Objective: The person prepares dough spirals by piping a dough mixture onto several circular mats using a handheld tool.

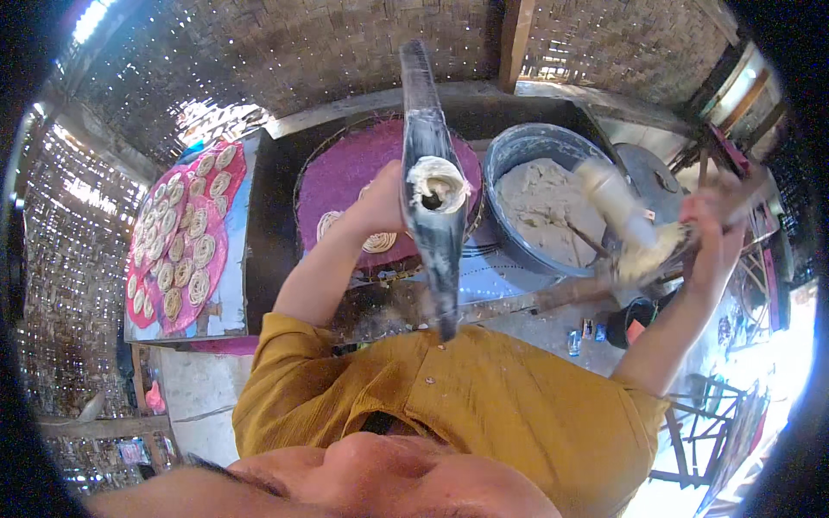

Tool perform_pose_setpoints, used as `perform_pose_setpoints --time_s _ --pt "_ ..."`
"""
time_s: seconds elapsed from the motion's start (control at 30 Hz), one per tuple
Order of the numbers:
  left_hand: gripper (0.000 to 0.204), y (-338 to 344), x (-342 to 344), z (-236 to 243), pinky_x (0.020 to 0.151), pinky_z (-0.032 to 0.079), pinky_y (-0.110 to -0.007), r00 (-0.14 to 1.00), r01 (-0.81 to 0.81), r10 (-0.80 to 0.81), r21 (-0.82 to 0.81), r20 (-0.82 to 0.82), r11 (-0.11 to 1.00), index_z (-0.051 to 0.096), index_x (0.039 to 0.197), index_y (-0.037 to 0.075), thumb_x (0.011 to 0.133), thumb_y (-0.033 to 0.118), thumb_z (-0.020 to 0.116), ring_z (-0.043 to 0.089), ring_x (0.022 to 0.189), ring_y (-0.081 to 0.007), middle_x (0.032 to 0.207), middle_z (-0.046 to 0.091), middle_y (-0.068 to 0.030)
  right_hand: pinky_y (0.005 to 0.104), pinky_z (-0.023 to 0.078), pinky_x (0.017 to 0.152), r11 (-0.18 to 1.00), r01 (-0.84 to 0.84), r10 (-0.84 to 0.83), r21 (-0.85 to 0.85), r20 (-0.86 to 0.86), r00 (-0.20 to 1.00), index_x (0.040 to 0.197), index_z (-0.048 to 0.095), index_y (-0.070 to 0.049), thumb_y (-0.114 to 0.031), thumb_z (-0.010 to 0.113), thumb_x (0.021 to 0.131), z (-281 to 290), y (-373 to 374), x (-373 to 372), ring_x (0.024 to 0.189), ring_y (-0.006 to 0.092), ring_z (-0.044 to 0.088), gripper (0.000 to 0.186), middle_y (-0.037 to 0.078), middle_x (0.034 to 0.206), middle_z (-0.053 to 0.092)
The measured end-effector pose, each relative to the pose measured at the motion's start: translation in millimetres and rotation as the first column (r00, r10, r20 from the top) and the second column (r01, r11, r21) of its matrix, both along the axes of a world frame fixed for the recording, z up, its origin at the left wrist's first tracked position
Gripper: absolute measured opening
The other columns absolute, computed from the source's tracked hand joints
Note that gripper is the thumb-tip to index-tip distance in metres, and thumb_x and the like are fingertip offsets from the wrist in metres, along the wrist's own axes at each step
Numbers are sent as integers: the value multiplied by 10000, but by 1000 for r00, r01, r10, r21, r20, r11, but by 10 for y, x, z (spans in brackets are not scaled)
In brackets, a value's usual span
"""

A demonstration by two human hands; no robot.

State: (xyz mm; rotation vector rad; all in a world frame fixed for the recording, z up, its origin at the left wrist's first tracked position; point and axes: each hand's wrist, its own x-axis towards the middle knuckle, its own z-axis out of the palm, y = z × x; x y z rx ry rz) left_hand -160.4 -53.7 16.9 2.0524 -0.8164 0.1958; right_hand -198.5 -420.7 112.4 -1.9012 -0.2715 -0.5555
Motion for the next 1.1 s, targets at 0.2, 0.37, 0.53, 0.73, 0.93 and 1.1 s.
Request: perform_pose_setpoints --time_s 0.2,0.37,0.53,0.73,0.93,1.1 --pt "512 -634 6 -512 906 418 -417 871 288 -460 -581 -172 761 540 1076 32 612 56 755 497 1072 -233 1240 451 -98 368 449 792 478 -141 -179 867 254 951 844 539 -16 -136 537 752 -904 224 179 832 205 541 151 103 851 561" --pt "428 -724 182 -428 821 464 -345 932 360 -213 -813 292 459 516 1088 71 693 82 683 492 1068 -245 1079 532 -66 384 443 818 683 -204 314 702 -29 949 1072 512 -39 -212 563 793 -1608 605 392 940 219 541 332 71 997 560" --pt "394 -392 -61 -381 846 444 -423 991 -106 112 -932 -71 346 507 1072 48 710 19 658 563 948 -293 1087 514 -66 461 398 861 493 -40 -307 -869 -216 927 1049 558 -47 -285 558 787 -2292 -79 1034 1021 276 535 354 149 1104 556" --pt "338 -287 -260 -486 821 465 -458 964 -182 257 -884 -73 431 501 1050 41 729 18 607 554 933 -310 1003 523 -93 396 481 756 306 -303 -499 -903 -423 756 914 633 -29 -237 554 772 -2460 -498 1210 892 288 601 263 151 938 620" --pt "385 -273 -666 -368 745 490 -400 892 -363 444 -720 -84 591 485 1019 23 694 75 686 571 859 -247 972 541 -94 403 496 685 279 -404 -386 -871 -487 784 837 655 -31 -217 535 756 -1523 -870 1132 820 295 616 236 152 844 634" --pt "447 -458 -616 -309 699 507 -351 926 -343 366 -609 -92 715 456 1030 19 669 82 711 574 837 -201 945 555 -97 396 503 664 74 -444 -363 -893 -439 822 790 665 -51 -198 564 698 -1834 -959 1114 762 295 631 201 160 805 638"
